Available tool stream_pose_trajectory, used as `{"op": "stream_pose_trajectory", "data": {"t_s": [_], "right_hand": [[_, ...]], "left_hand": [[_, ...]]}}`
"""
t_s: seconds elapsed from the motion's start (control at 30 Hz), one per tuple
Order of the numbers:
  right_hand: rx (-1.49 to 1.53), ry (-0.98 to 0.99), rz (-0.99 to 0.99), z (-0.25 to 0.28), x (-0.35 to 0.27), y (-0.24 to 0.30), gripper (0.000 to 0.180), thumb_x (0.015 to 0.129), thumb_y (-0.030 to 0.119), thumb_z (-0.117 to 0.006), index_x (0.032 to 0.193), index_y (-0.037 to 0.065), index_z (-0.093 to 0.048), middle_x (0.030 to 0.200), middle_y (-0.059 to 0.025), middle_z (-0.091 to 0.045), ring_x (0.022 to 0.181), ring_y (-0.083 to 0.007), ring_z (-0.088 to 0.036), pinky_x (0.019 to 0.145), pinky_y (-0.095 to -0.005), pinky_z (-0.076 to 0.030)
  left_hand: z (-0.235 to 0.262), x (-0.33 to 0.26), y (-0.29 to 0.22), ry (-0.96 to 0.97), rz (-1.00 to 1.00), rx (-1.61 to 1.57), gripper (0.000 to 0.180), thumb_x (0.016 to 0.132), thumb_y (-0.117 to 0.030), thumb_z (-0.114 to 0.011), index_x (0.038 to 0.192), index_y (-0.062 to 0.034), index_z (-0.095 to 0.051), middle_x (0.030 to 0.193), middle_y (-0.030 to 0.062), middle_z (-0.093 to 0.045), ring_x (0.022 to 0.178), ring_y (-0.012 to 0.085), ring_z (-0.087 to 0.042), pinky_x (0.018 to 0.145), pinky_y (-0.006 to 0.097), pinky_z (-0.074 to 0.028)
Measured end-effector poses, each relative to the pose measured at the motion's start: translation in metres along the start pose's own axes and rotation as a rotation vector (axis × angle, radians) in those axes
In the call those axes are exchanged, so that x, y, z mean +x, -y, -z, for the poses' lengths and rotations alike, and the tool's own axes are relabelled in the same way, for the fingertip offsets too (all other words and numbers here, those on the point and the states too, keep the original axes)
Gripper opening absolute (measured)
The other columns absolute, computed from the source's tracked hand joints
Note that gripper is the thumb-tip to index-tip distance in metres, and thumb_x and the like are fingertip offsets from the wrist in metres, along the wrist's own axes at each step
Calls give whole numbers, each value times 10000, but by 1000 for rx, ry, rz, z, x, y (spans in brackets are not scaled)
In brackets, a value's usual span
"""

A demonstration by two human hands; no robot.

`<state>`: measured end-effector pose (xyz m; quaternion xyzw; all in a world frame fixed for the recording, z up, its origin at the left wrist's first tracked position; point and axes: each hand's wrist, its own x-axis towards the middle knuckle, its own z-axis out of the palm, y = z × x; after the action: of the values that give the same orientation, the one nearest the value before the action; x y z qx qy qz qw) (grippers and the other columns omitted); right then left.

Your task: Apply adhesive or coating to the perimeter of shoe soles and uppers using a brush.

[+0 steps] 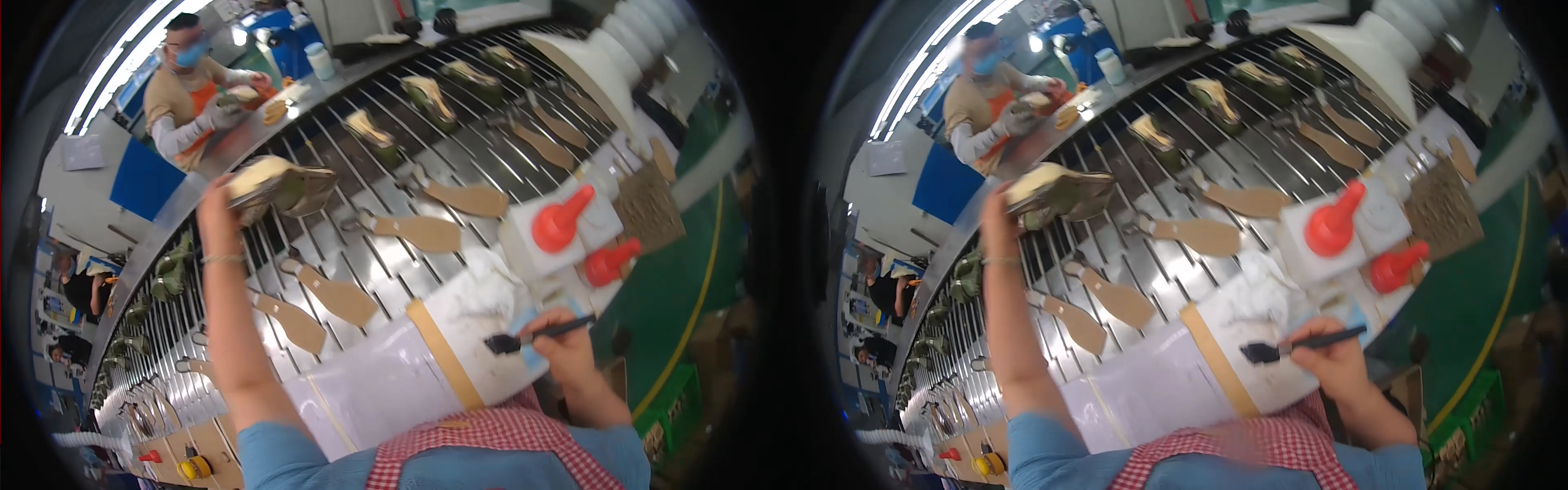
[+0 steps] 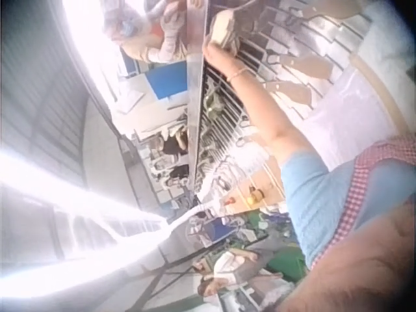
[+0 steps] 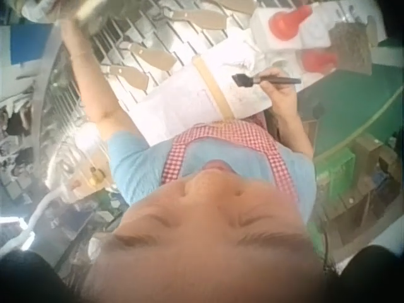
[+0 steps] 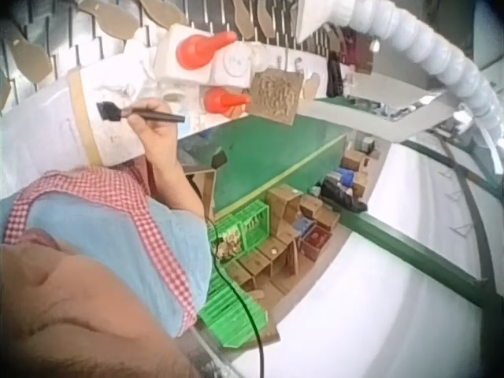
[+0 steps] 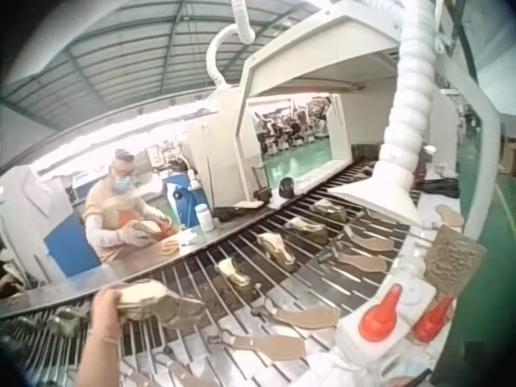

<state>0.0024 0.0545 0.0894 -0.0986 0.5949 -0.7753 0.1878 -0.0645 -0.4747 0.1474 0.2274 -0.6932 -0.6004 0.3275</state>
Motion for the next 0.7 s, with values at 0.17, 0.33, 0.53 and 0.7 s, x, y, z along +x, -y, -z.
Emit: {"op": "stream_pose_trajectory", "data": {"t_s": [0.17,0.33,0.53,0.7], "right_hand": [[-480,-172,237,32,-6,38,197,759,45,-745,911,6,-627,855,-45,-645,799,-110,-597,726,-250,-470],[-888,-249,213,49,-13,45,226,737,98,-761,920,29,-647,808,-36,-653,738,-123,-600,667,-265,-463],[-1067,-192,218,70,-4,19,231,730,106,-735,932,51,-639,851,-100,-671,779,-239,-639,696,-339,-483],[-1137,-149,264,78,10,0,198,726,91,-721,895,45,-629,862,-113,-672,823,-287,-642,729,-361,-491]], "left_hand": [[69,-130,-92,249,148,-58,419,837,-275,-511,1141,5,-578,978,94,-649,771,145,-630,633,231,-502],[75,-217,-49,535,444,88,389,768,-276,-549,1008,18,-636,859,90,-655,699,150,-619,634,247,-503],[92,-291,34,458,737,251,521,894,-461,-487,1187,-33,-532,915,75,-622,688,135,-587,603,267,-490],[62,-364,29,723,650,380,600,722,-245,-801,1190,4,-521,1064,63,-621,924,164,-597,823,313,-488]]}}
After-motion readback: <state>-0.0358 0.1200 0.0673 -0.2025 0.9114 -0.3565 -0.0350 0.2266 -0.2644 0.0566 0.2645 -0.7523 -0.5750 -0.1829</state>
